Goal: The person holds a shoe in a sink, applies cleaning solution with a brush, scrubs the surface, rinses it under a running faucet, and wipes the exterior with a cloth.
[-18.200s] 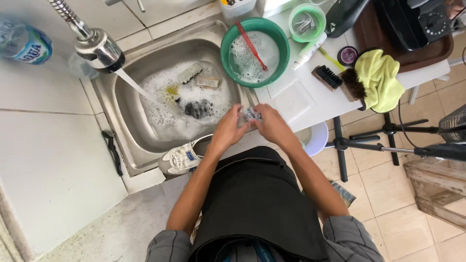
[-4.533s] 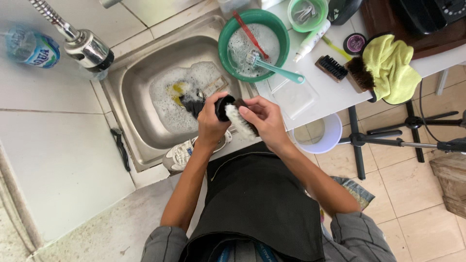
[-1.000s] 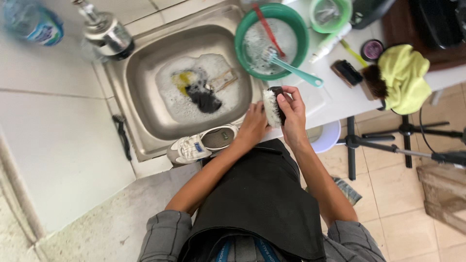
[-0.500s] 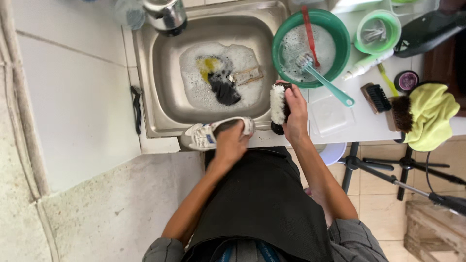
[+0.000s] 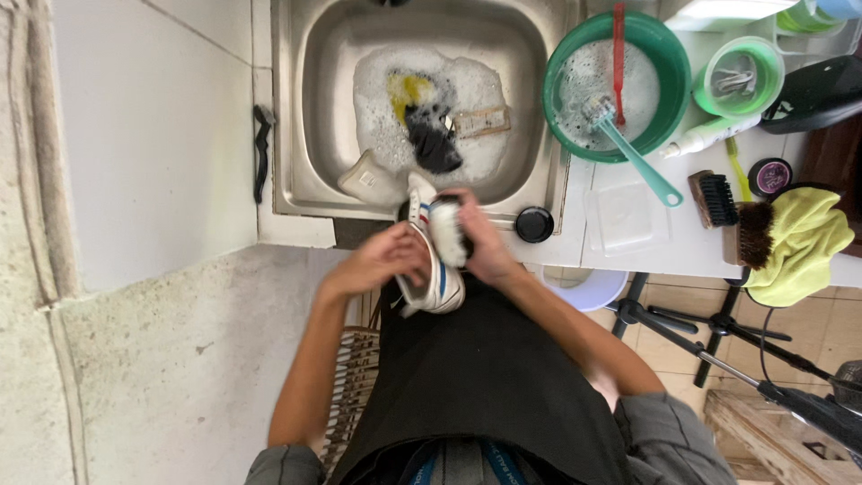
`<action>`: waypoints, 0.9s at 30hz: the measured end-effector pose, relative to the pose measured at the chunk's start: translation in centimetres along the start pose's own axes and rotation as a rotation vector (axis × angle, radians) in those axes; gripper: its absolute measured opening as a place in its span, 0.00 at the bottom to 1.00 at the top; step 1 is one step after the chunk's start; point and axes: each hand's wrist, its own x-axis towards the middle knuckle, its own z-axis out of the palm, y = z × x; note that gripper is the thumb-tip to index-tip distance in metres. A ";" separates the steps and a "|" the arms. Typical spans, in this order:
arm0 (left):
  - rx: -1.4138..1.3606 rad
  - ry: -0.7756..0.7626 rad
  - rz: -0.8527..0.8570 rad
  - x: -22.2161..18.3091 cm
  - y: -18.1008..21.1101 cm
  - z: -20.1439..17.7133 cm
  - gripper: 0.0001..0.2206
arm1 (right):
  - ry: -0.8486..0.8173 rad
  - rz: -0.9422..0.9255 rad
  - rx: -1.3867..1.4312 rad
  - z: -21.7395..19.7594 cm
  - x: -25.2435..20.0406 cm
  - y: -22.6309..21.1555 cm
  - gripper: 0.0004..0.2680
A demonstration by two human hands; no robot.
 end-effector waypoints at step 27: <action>0.683 0.118 0.105 0.4 -10.7 -8.1 0.70 | -0.843 -0.597 -0.970 6.5 2.0 -4.0 0.19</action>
